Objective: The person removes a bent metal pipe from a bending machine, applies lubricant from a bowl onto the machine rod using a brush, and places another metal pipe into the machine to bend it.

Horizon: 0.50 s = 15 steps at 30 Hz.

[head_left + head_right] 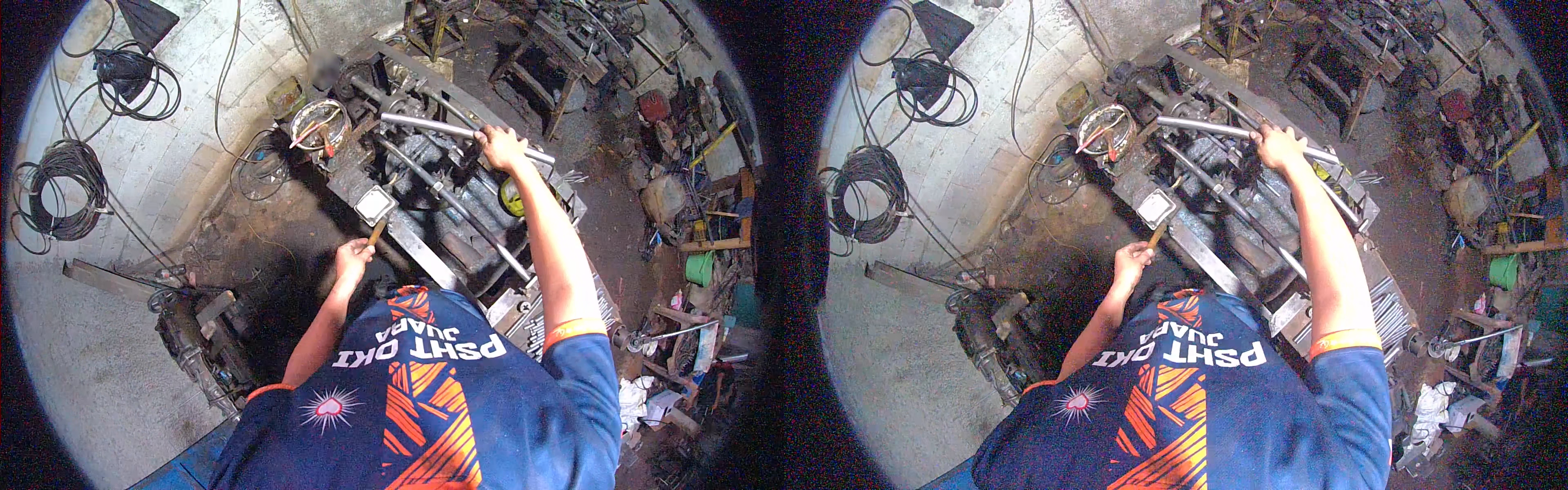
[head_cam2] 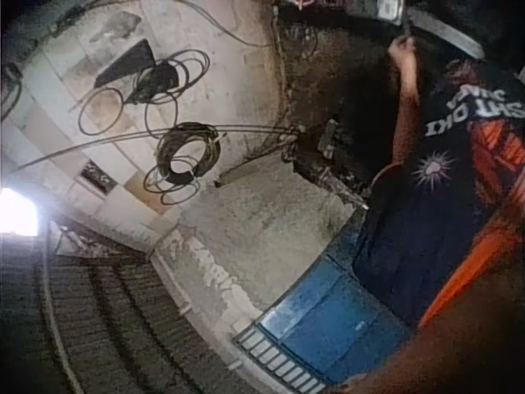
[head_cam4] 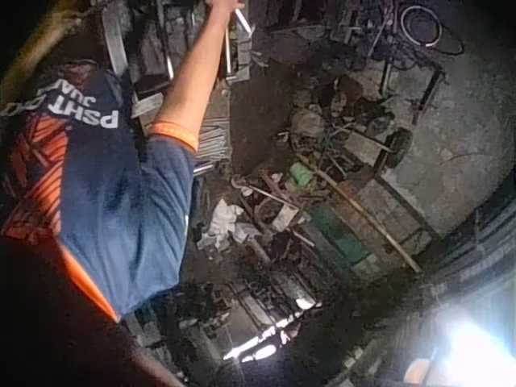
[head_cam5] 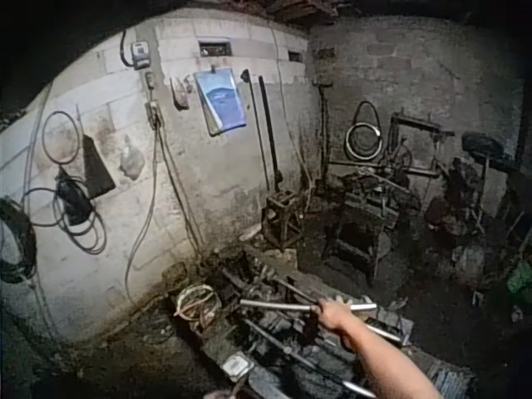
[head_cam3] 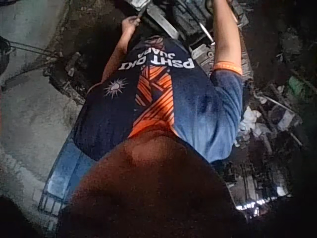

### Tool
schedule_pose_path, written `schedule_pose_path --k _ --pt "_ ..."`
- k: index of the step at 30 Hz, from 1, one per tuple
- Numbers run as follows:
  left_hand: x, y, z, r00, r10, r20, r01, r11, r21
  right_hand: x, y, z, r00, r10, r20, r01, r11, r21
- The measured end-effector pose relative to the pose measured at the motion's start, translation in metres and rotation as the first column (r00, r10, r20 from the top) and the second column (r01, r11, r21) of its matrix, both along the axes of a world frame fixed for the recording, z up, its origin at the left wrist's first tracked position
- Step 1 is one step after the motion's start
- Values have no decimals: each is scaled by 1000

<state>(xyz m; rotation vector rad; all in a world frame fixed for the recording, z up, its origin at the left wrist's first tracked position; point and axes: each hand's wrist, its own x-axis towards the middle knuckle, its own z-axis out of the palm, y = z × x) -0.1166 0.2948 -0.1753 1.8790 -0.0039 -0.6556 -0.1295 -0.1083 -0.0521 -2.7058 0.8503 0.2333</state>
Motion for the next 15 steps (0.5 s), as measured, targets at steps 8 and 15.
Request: schedule_pose_path --k 8,15 --pt "0 1 2 1000 8 -8 -8 1000 -20 0 2 2 1000 -6 -9 6 998 57" --pt "1 -2 3 998 33 -58 -37 998 -58 -4 0 -6 999 -2 44 2 1000 4"
